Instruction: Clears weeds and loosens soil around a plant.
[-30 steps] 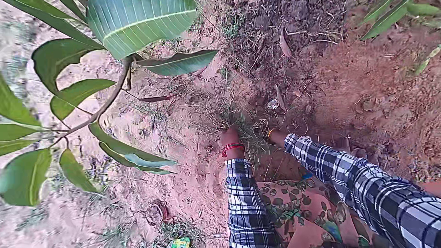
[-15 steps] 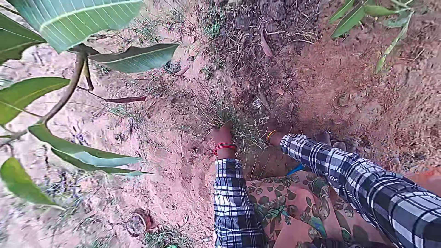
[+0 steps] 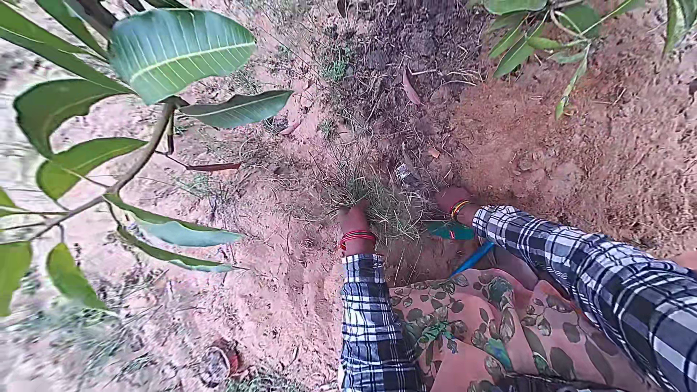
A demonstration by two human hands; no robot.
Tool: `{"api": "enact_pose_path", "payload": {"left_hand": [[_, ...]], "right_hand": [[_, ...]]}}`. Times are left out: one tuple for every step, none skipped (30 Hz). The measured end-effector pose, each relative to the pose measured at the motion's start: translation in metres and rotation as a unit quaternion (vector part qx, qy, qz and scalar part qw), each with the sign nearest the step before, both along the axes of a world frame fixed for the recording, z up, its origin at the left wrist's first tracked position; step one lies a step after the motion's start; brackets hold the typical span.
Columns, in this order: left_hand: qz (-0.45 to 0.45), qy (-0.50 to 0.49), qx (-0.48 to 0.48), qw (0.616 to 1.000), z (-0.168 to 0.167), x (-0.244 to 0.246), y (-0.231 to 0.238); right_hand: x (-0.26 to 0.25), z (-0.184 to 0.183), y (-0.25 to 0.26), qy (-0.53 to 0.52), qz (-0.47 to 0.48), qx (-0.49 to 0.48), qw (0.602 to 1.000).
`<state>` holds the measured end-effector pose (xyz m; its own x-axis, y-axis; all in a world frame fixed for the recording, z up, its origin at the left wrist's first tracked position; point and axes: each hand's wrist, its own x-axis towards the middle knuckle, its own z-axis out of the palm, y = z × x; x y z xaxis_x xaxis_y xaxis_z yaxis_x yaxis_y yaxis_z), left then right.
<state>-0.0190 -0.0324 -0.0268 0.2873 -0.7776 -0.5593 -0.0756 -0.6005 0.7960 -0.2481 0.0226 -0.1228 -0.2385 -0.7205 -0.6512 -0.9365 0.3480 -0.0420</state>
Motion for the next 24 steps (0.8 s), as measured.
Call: {"api": "enact_pose_path", "payload": {"left_hand": [[0.016, -0.002, -0.004, 1.000, 0.002, 0.001, 0.000], [0.038, -0.005, -0.012, 0.999, 0.004, 0.003, 0.001], [0.066, -0.011, -0.022, 0.998, 0.005, 0.005, 0.000], [0.092, -0.016, -0.027, 0.995, 0.007, 0.006, 0.000], [0.112, -0.022, -0.030, 0.993, 0.009, 0.007, 0.000], [0.127, -0.025, -0.033, 0.991, 0.011, 0.008, -0.001], [0.136, -0.019, -0.033, 0.990, 0.013, 0.009, -0.003], [0.142, -0.009, -0.031, 0.989, 0.013, 0.010, -0.005], [0.143, -0.003, -0.023, 0.989, 0.012, 0.010, -0.005], [0.141, -0.005, -0.015, 0.990, 0.010, 0.010, -0.006], [0.137, -0.005, -0.008, 0.991, 0.010, 0.008, -0.007], [0.133, -0.008, -0.008, 0.991, 0.009, 0.007, -0.009], [0.129, -0.010, -0.011, 0.991, 0.008, 0.007, -0.010], [0.127, -0.010, -0.014, 0.992, 0.008, 0.006, -0.011], [0.128, -0.010, -0.015, 0.992, 0.009, 0.006, -0.010], [0.130, -0.006, -0.015, 0.991, 0.012, 0.007, -0.008], [0.138, 0.003, -0.023, 0.990, 0.011, 0.009, -0.008], [0.153, 0.013, -0.031, 0.988, 0.011, 0.012, -0.009], [0.169, 0.023, -0.043, 0.984, 0.009, 0.015, -0.010], [0.186, 0.033, -0.055, 0.980, 0.008, 0.018, -0.010], [0.199, 0.042, -0.068, 0.977, 0.009, 0.022, -0.010], [0.206, 0.050, -0.078, 0.974, 0.009, 0.027, -0.009], [0.212, 0.048, -0.082, 0.973, 0.008, 0.031, -0.008], [0.214, 0.042, -0.086, 0.972, 0.008, 0.033, -0.007]], "right_hand": [[0.000, -0.005, 0.001, -0.011, 0.023, 0.014, 1.000], [0.000, -0.008, 0.003, -0.026, 0.056, 0.022, 0.998], [-0.002, -0.016, 0.005, -0.047, 0.088, 0.013, 0.995], [-0.003, -0.021, 0.007, -0.065, 0.121, 0.012, 0.990], [-0.006, -0.019, 0.009, -0.086, 0.145, 0.014, 0.986], [-0.009, -0.014, 0.011, -0.122, 0.153, 0.002, 0.981], [-0.008, -0.003, 0.011, -0.177, 0.135, -0.029, 0.974], [-0.001, 0.010, 0.010, -0.244, 0.097, -0.071, 0.962], [0.009, 0.023, 0.009, -0.292, 0.055, -0.122, 0.947], [0.017, 0.035, 0.004, -0.319, 0.019, -0.183, 0.930], [0.022, 0.046, -0.008, -0.312, -0.009, -0.224, 0.923], [0.023, 0.053, -0.027, -0.273, -0.027, -0.245, 0.930], [0.020, 0.055, -0.049, -0.221, -0.035, -0.238, 0.945], [0.017, 0.053, -0.071, -0.167, -0.042, -0.221, 0.960], [0.015, 0.050, -0.089, -0.117, -0.049, -0.183, 0.975], [0.015, 0.045, -0.101, -0.078, -0.053, -0.148, 0.985], [0.017, 0.039, -0.108, -0.048, -0.051, -0.125, 0.990], [0.021, 0.034, -0.112, -0.025, -0.044, -0.103, 0.993], [0.023, 0.028, -0.114, -0.015, -0.036, -0.099, 0.994], [0.024, 0.025, -0.115, -0.018, -0.035, -0.111, 0.993], [0.024, 0.024, -0.115, -0.035, -0.044, -0.136, 0.989], [0.024, 0.029, -0.114, -0.057, -0.060, -0.158, 0.984], [0.026, 0.035, -0.111, -0.078, -0.071, -0.176, 0.979], [0.030, 0.042, -0.106, -0.100, -0.071, -0.184, 0.975]]}}
